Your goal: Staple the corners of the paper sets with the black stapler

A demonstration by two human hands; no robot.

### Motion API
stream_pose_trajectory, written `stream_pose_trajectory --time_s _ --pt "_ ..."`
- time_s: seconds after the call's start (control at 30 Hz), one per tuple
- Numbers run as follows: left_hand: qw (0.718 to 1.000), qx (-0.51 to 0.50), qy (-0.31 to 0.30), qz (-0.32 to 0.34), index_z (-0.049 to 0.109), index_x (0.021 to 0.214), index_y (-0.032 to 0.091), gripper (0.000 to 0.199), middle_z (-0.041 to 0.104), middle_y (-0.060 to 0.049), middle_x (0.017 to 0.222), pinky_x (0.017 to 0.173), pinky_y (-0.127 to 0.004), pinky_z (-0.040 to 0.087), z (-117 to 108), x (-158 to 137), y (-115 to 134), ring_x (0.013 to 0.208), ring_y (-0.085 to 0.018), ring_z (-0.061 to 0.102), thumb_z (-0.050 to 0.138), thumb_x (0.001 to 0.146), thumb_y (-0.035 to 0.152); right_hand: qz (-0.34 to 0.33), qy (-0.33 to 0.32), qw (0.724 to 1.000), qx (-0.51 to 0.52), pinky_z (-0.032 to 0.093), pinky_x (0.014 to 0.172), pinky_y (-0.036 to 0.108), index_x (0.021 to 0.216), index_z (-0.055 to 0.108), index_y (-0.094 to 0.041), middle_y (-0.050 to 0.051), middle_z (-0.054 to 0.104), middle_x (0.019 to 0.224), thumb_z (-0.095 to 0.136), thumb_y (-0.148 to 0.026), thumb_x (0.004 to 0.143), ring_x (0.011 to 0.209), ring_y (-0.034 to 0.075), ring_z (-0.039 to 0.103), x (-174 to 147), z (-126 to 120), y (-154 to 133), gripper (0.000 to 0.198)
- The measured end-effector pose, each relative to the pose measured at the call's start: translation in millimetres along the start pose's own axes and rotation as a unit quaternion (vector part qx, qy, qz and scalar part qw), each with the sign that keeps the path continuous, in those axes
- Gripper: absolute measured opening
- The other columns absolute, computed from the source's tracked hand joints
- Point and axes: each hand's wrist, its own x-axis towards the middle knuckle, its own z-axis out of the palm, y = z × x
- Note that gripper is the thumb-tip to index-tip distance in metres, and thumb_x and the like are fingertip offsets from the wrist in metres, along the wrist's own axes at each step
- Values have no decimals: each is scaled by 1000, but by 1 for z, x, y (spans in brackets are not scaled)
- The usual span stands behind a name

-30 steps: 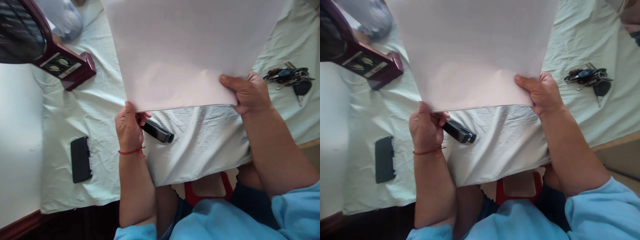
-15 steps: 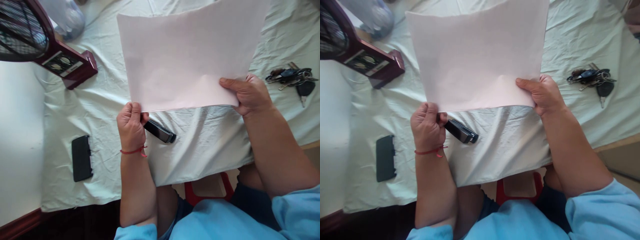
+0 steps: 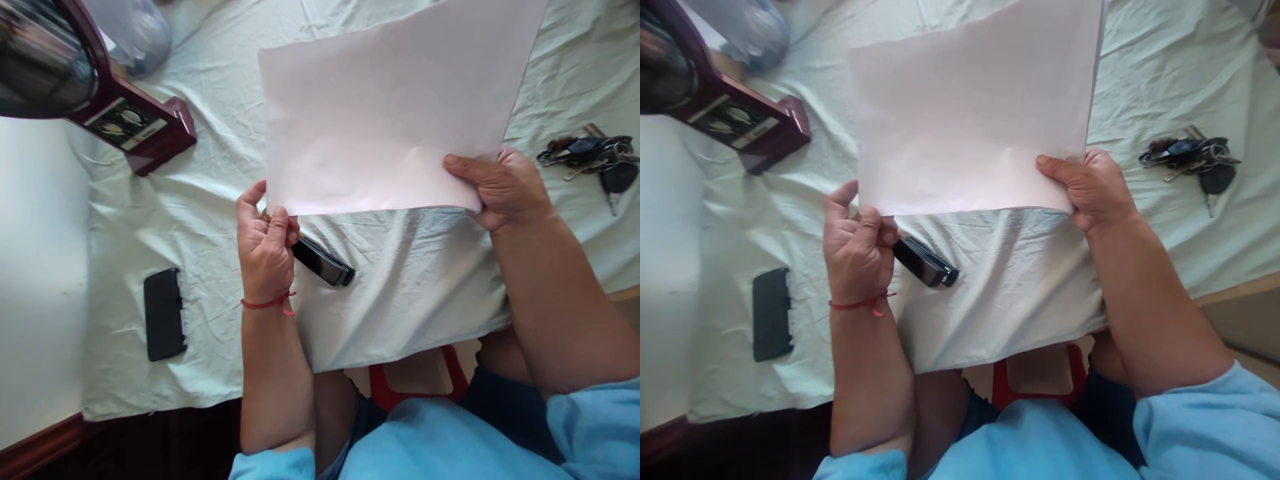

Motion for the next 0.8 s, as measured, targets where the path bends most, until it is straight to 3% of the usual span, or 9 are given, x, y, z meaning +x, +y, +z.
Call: stream_pose_trajectory --time_s 0.13,0.27,0.4,0.53,0.67,0.73,0.8 --pt "998 29 -42 32 74 152 39 54 59 8 78 63 -31 47 -1 -4 7 63 -13 52 97 103 41 27 18 999 2 79 99 38 99 87 -14 8 92 109 95 -4 78 105 26 89 -6 7 -9 24" --pt "997 31 -57 32 84 138 39 55 60 6 73 65 -34 49 4 -8 15 62 -16 50 109 90 51 42 40 998 -14 78 93 33 100 87 -15 7 92 111 92 -3 80 105 24 89 -9 9 -14 24" --pt "998 40 -47 25 86 131 41 53 62 5 77 67 -34 48 8 -10 19 66 -17 50 112 84 45 39 18 999 -17 78 97 36 101 88 -14 8 92 114 94 -6 80 111 27 89 -8 6 -11 24" --pt "996 68 -47 44 76 144 42 56 59 5 83 68 -36 43 5 -9 22 68 -17 51 99 92 45 22 -10 1000 -12 79 102 39 105 89 -15 7 92 119 98 -9 77 117 28 88 -6 2 -6 30" --pt "991 131 -4 7 63 159 41 64 62 2 95 69 -39 43 1 -5 23 71 -18 54 74 96 47 11 -23 1000 -10 77 110 41 105 88 -18 7 93 122 103 -15 75 123 29 87 -5 0 -5 34" --pt "994 107 25 -12 68 151 39 54 57 3 87 65 -39 42 1 -2 20 68 -19 53 69 98 53 3 -32 999 -11 76 113 42 105 88 -18 8 92 124 106 -18 74 126 30 87 -6 0 -5 36" --pt "995 93 38 -20 76 129 36 36 54 2 81 60 -38 42 4 -1 16 64 -19 50 70 103 60 -3 -38 999 -14 75 115 44 105 88 -18 9 92 124 108 -19 73 128 32 87 -7 0 -3 37"
